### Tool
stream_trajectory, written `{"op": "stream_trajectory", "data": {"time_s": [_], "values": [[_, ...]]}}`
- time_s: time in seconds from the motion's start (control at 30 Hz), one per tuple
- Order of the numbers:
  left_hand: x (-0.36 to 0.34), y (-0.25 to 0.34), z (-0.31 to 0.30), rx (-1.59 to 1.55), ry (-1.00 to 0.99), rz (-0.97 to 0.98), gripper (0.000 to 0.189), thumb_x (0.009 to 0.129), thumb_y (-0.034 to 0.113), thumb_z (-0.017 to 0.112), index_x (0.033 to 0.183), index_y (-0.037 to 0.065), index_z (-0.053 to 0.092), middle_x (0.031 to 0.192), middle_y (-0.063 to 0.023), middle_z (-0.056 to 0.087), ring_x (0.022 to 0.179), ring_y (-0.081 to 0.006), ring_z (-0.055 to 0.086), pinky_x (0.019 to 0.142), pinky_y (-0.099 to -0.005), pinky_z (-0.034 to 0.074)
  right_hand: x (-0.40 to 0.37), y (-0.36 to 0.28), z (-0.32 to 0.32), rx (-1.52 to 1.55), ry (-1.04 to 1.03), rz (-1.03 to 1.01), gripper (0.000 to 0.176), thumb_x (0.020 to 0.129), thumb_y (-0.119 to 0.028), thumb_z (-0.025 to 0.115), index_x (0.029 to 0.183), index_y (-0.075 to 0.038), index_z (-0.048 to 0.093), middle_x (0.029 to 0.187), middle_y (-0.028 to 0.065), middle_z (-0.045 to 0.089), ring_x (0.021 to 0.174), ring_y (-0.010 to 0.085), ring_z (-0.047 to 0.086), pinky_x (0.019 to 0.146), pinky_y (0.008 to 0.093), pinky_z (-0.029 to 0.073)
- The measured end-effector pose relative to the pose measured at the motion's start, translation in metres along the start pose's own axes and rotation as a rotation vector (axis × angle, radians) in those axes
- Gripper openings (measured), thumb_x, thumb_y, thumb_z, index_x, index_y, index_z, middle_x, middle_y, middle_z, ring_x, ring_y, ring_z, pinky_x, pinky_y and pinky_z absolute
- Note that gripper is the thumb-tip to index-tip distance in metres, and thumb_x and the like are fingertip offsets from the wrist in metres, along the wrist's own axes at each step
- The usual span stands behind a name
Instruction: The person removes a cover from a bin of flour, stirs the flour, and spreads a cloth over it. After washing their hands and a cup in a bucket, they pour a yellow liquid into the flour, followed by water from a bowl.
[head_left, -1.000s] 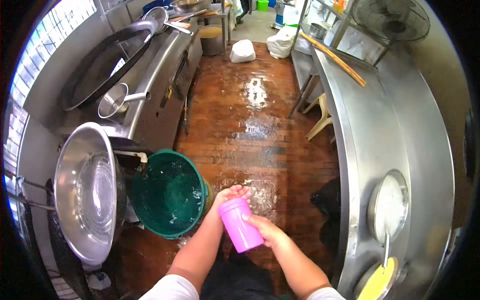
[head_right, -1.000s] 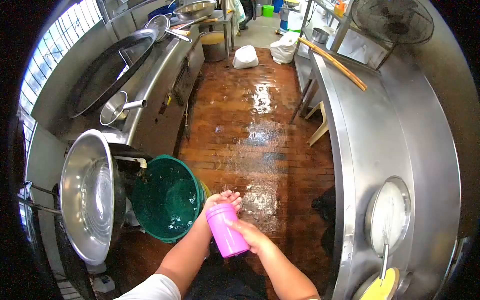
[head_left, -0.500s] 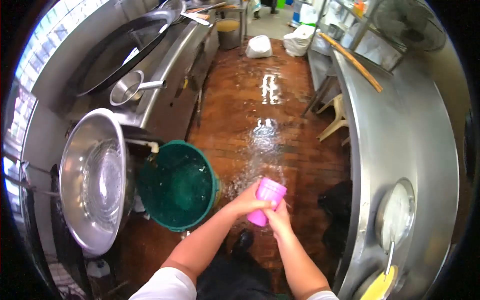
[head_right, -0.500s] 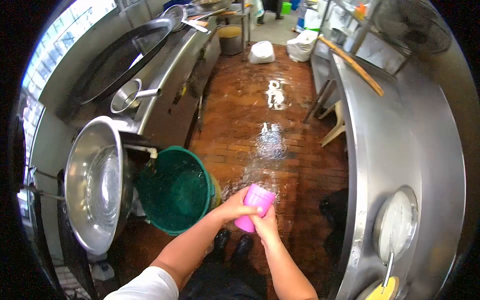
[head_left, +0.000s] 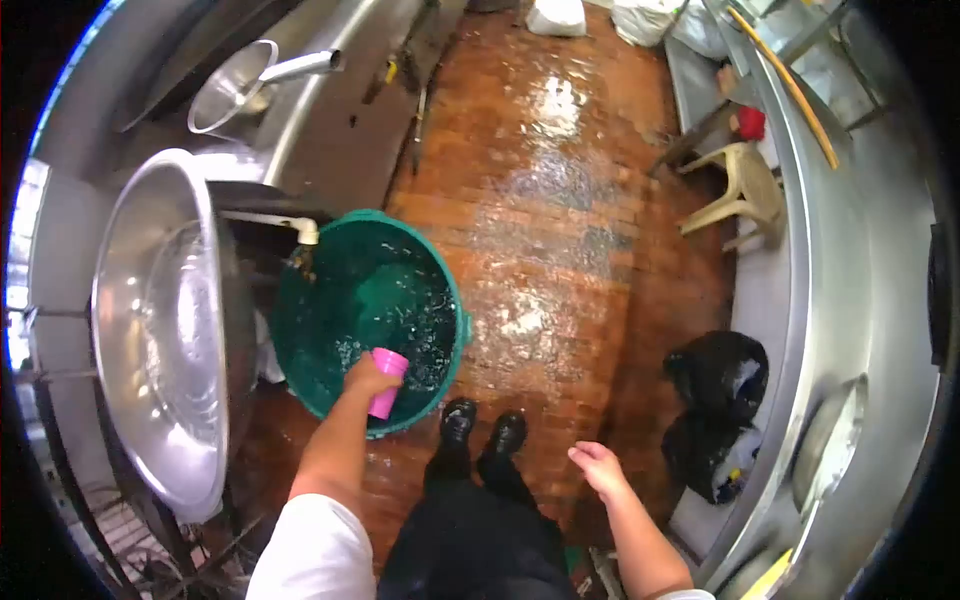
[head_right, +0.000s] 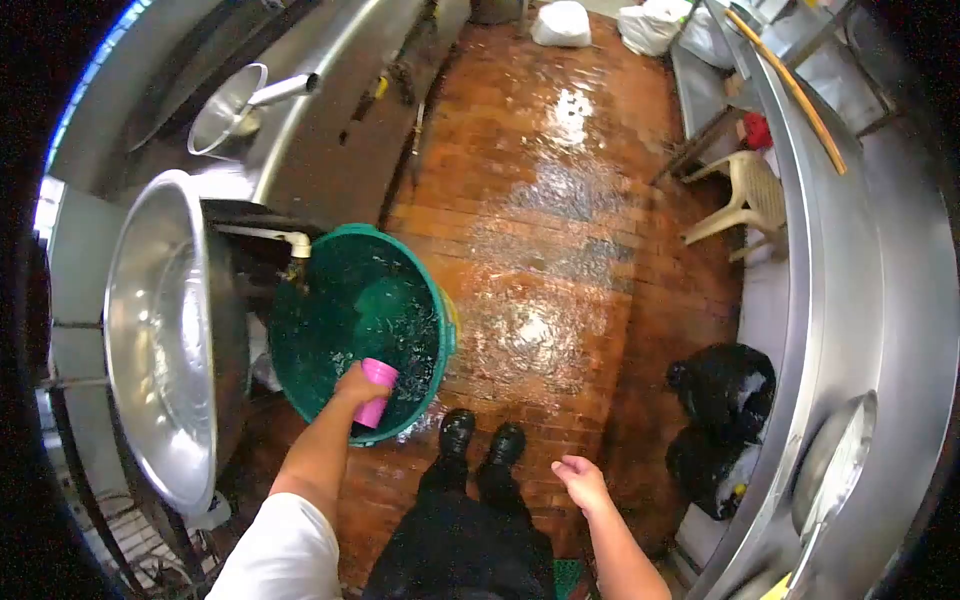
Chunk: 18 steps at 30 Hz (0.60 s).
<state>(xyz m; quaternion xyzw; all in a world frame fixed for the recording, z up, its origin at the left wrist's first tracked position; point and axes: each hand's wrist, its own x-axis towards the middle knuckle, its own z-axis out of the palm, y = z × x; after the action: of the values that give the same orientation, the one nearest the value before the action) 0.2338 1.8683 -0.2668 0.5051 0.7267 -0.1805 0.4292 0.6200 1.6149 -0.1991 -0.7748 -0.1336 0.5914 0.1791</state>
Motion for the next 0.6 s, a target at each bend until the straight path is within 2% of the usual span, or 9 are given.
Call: {"op": "stream_trajectory", "data": {"time_s": [0.07,0.1,0.17,0.27,0.37,0.43,0.47,0.5,0.6], "values": [[0.019,0.011,0.026,0.058,0.254,0.132,0.086,0.054,0.031,0.082,0.125,0.005,0.042,0.119,-0.0187,0.058,0.108,-0.0378,0.057,0.093,-0.0439,0.046,0.013,0.020,0.007,-0.024,0.008,0.049,0.050,0.084,-0.032,0.069,0.118,0.004,0.059,0.116,0.0142,0.063,0.106,0.0217,0.059,0.091,0.0322,0.045],[0.025,0.029,0.031,0.063,0.226,0.149,0.086,0.054,0.031,0.082,0.125,0.005,0.042,0.119,-0.0187,0.058,0.108,-0.0378,0.057,0.093,-0.0439,0.046,0.018,0.020,0.013,-0.019,0.033,0.070,0.050,0.084,-0.032,0.069,0.118,0.004,0.059,0.116,0.0142,0.063,0.106,0.0217,0.059,0.091,0.0322,0.045],[0.025,0.060,0.041,-0.152,0.479,0.383,0.085,0.057,0.026,0.080,0.128,0.005,0.039,0.117,-0.0203,0.057,0.107,-0.0391,0.057,0.092,-0.0446,0.046,0.023,0.013,0.027,0.069,0.038,-0.021,0.046,0.084,-0.031,0.069,0.114,0.003,0.061,0.107,0.0116,0.066,0.097,0.0190,0.061,0.085,0.0314,0.047],[0.000,0.078,0.033,-0.303,0.592,0.540,0.085,0.058,0.026,0.080,0.129,0.005,0.039,0.117,-0.0197,0.057,0.108,-0.0386,0.056,0.092,-0.0443,0.046,0.034,-0.029,0.045,0.264,0.016,-0.121,0.039,0.085,-0.032,0.068,0.107,0.000,0.064,0.096,0.0076,0.068,0.087,0.0140,0.062,0.076,0.0287,0.048],[-0.060,0.099,0.002,-0.350,0.551,0.739,0.083,0.057,0.025,0.082,0.128,0.005,0.043,0.117,-0.0183,0.058,0.110,-0.0349,0.056,0.093,-0.0414,0.046,0.050,-0.091,0.052,0.359,-0.010,-0.123,0.031,0.086,-0.033,0.066,0.094,-0.003,0.065,0.086,0.0041,0.067,0.078,0.0099,0.060,0.069,0.0261,0.047],[-0.107,0.121,-0.024,-0.328,0.364,0.867,0.080,0.056,0.025,0.082,0.126,0.005,0.047,0.115,-0.0178,0.060,0.109,-0.0327,0.057,0.093,-0.0399,0.046,0.058,-0.140,0.054,0.399,-0.047,-0.116,0.029,0.087,-0.034,0.065,0.087,-0.006,0.063,0.086,0.0046,0.067,0.079,0.0122,0.062,0.069,0.0271,0.048],[-0.129,0.131,-0.033,-0.258,0.423,1.005,0.080,0.055,0.025,0.083,0.124,0.005,0.049,0.112,-0.0180,0.061,0.107,-0.0327,0.058,0.093,-0.0405,0.046,0.061,-0.163,0.057,0.527,-0.051,-0.093,0.028,0.088,-0.035,0.064,0.085,-0.007,0.061,0.087,0.0057,0.068,0.080,0.0164,0.064,0.071,0.0301,0.050],[-0.148,0.144,-0.043,-0.137,0.311,0.990,0.082,0.056,0.030,0.082,0.126,0.005,0.048,0.110,-0.0180,0.061,0.104,-0.0337,0.059,0.090,-0.0421,0.047,0.066,-0.180,0.058,0.531,-0.057,-0.113,0.028,0.088,-0.035,0.064,0.085,-0.007,0.061,0.087,0.0057,0.068,0.080,0.0164,0.064,0.071,0.0301,0.050],[-0.199,0.176,-0.060,0.199,0.241,0.967,0.080,0.057,0.036,0.079,0.125,0.007,0.048,0.101,-0.0185,0.062,0.096,-0.0367,0.060,0.084,-0.0444,0.049,0.112,-0.197,0.070,1.011,-0.568,-0.042,0.027,0.089,-0.031,0.062,0.096,-0.004,0.062,0.092,0.0104,0.068,0.084,0.0231,0.065,0.076,0.0372,0.053]]}}
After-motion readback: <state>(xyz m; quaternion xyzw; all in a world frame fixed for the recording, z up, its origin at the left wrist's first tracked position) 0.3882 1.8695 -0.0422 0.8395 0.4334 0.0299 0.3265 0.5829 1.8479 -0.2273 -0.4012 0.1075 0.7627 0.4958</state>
